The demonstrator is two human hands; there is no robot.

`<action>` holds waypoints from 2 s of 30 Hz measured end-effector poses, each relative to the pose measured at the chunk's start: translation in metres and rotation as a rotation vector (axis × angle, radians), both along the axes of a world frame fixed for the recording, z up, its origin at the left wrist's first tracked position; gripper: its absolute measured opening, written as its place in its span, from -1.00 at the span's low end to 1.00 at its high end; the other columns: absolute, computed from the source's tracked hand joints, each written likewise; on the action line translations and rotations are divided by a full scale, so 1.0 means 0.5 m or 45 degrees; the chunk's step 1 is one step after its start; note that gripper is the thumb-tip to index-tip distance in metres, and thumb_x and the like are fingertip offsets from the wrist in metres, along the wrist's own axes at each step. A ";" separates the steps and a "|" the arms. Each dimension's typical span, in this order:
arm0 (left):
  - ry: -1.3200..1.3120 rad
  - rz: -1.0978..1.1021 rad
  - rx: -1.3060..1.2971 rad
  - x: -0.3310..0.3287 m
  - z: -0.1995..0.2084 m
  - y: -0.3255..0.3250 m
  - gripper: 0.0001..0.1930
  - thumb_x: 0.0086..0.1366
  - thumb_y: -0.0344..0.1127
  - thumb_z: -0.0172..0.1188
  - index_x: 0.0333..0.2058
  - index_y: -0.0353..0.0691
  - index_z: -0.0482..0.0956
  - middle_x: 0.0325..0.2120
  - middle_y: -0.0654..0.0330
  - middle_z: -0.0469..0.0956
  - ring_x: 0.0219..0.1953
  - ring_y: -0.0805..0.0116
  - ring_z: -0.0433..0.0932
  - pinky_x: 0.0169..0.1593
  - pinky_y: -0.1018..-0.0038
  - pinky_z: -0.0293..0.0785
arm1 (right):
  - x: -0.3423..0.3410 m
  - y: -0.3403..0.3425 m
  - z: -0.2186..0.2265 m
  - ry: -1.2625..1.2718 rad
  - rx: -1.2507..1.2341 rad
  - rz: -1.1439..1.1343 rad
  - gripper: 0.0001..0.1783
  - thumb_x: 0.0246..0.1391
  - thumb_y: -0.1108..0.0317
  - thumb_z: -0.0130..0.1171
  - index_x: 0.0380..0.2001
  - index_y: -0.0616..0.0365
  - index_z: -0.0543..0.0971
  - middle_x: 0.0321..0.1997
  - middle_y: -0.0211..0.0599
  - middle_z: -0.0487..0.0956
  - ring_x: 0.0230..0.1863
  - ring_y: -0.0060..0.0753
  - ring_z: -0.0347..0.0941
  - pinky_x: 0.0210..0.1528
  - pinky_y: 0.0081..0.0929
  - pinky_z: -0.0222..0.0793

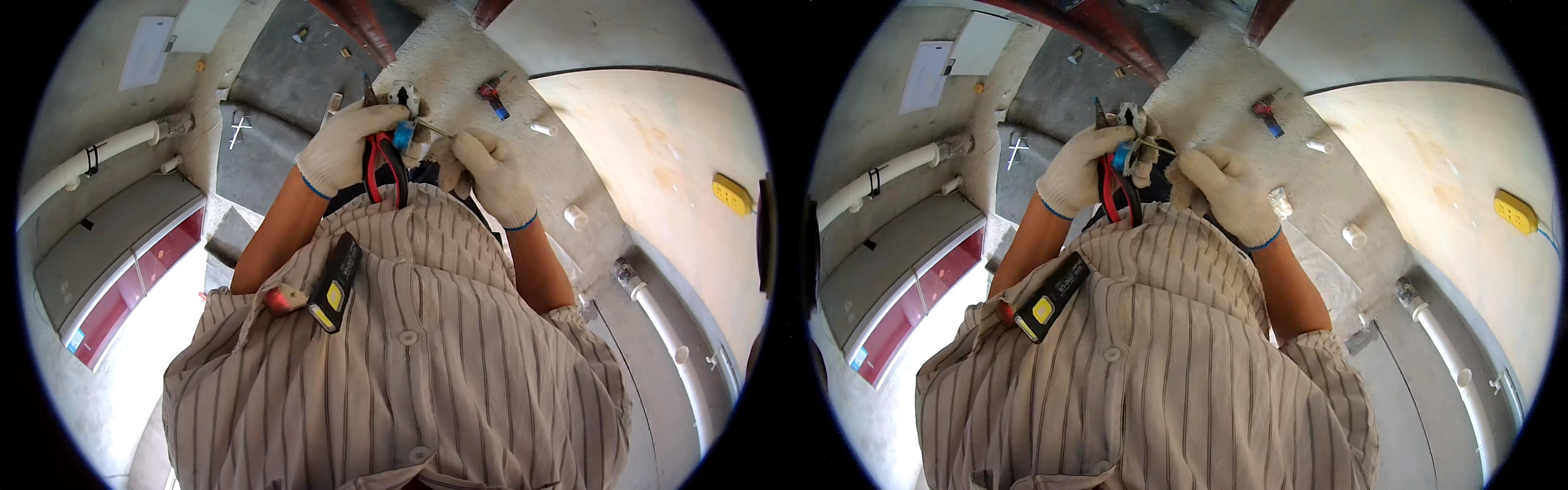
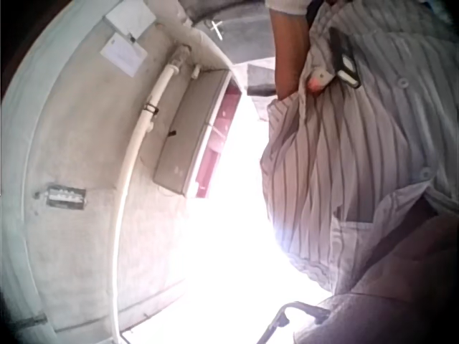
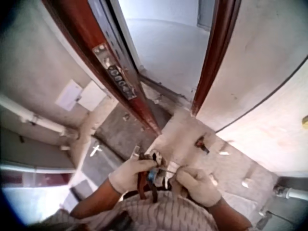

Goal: The person installs a door lock mechanism into a wooden door. They align the metal latch plate with the door edge, insert the lock body into the cutout, and secure the assembly using a screwdriver. The person also uses pliers to manipulate a small component and a tape measure to verify dimensions.

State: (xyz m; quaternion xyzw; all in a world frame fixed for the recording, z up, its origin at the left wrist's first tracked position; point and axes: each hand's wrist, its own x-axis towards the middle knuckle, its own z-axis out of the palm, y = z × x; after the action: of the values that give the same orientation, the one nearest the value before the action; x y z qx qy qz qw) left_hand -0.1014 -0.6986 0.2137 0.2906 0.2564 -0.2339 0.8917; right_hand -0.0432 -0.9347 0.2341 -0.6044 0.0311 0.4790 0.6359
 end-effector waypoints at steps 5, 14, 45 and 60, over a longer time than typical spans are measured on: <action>-0.264 -0.186 0.781 -0.029 -0.050 0.006 -0.65 0.54 -0.28 0.02 0.13 -0.41 0.50 -0.08 0.01 0.65 -0.15 0.24 0.67 -0.08 0.34 0.67 | -0.016 0.009 0.008 -0.129 -0.069 0.056 -0.61 0.39 0.14 0.12 -0.20 0.29 0.69 -0.44 -0.31 0.68 -0.41 -0.62 0.54 -0.36 -0.64 0.42; -0.033 -0.100 0.560 -0.010 0.027 -0.030 -0.66 0.54 -0.28 0.09 0.15 -0.37 0.51 -0.18 0.15 0.65 -0.20 0.41 0.66 -0.09 0.47 0.63 | -0.010 -0.016 0.005 0.121 0.128 0.055 -0.59 0.42 0.10 0.09 -0.23 0.29 0.64 -0.44 -0.31 0.66 -0.44 -0.58 0.54 -0.36 -0.61 0.44; 0.013 -0.007 0.184 -0.005 0.051 -0.046 -0.70 0.51 -0.33 0.08 0.12 -0.33 0.50 -0.32 0.15 0.63 -0.34 0.32 0.67 -0.25 0.33 0.67 | 0.020 -0.015 -0.001 -1.492 -0.170 0.290 -0.83 0.11 0.43 0.33 -0.20 0.12 0.70 -0.27 -0.13 0.70 -0.24 -0.05 0.65 -0.21 -0.23 0.55; -0.087 0.016 0.207 -0.011 0.007 0.029 -0.74 0.48 -0.39 0.13 0.06 -0.38 0.53 -0.25 0.14 0.63 -0.33 0.31 0.65 -0.31 0.35 0.65 | 0.026 0.096 0.009 -1.589 -0.265 0.145 -0.87 0.08 0.55 0.34 -0.28 0.13 0.67 -0.14 -0.20 0.73 -0.14 -0.14 0.68 -0.10 -0.32 0.58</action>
State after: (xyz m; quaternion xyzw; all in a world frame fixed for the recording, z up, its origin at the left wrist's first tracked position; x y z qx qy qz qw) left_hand -0.1069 -0.6844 0.2170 0.3683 0.2456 -0.1968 0.8748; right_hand -0.0301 -0.8866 0.2388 -0.8292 -0.3313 0.0640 0.4457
